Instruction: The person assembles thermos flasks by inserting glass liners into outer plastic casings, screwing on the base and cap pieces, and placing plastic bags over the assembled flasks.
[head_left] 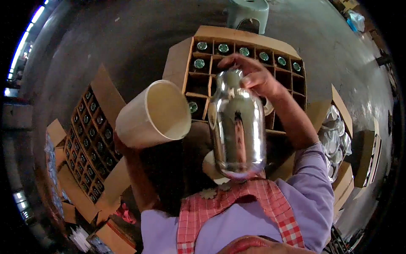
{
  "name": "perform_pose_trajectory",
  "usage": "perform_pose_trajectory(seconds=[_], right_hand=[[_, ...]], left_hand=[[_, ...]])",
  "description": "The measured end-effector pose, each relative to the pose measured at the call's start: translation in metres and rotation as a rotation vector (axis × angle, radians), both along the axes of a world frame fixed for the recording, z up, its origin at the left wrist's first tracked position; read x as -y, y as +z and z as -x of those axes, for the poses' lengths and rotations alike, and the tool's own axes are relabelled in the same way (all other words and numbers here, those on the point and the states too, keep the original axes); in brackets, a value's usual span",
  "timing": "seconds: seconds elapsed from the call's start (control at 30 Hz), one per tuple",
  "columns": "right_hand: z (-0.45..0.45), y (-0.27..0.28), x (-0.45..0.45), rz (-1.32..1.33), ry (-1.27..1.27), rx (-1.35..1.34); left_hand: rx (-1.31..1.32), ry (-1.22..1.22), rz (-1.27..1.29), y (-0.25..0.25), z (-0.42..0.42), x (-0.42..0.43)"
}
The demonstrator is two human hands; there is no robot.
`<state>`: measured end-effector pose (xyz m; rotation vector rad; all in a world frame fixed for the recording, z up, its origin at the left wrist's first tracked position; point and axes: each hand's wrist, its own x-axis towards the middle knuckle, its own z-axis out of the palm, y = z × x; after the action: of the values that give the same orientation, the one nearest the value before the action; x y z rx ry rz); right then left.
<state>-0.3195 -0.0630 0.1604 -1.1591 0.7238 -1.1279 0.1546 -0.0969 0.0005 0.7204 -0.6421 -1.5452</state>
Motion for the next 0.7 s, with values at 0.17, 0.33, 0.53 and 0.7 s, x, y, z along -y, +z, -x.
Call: perform_pose_trajectory(seconds=[0.17,0.33,0.53,0.7], right_hand=[[-0.060,-0.014,-0.082,-0.411,-0.029,0.185],[-0.079,-0.034,-0.123,-0.262,-0.592,-0.253],[-0.062,-0.036,-0.150,-0.219,-0.970,0.320],[-0.039,-0.043,-0.165,-0.216,-1.027,0.258]], left_hand=[[-0.050,-0.384,0.165,0.004,0.031,0.022],[0.172,-0.350,0.395,0.101,0.113,-0.039],[0.293,-0.666,-0.003,0.112,0.145,-0.046],[0.246,-0.547,0.091,0.137,0.177,-0.101]])
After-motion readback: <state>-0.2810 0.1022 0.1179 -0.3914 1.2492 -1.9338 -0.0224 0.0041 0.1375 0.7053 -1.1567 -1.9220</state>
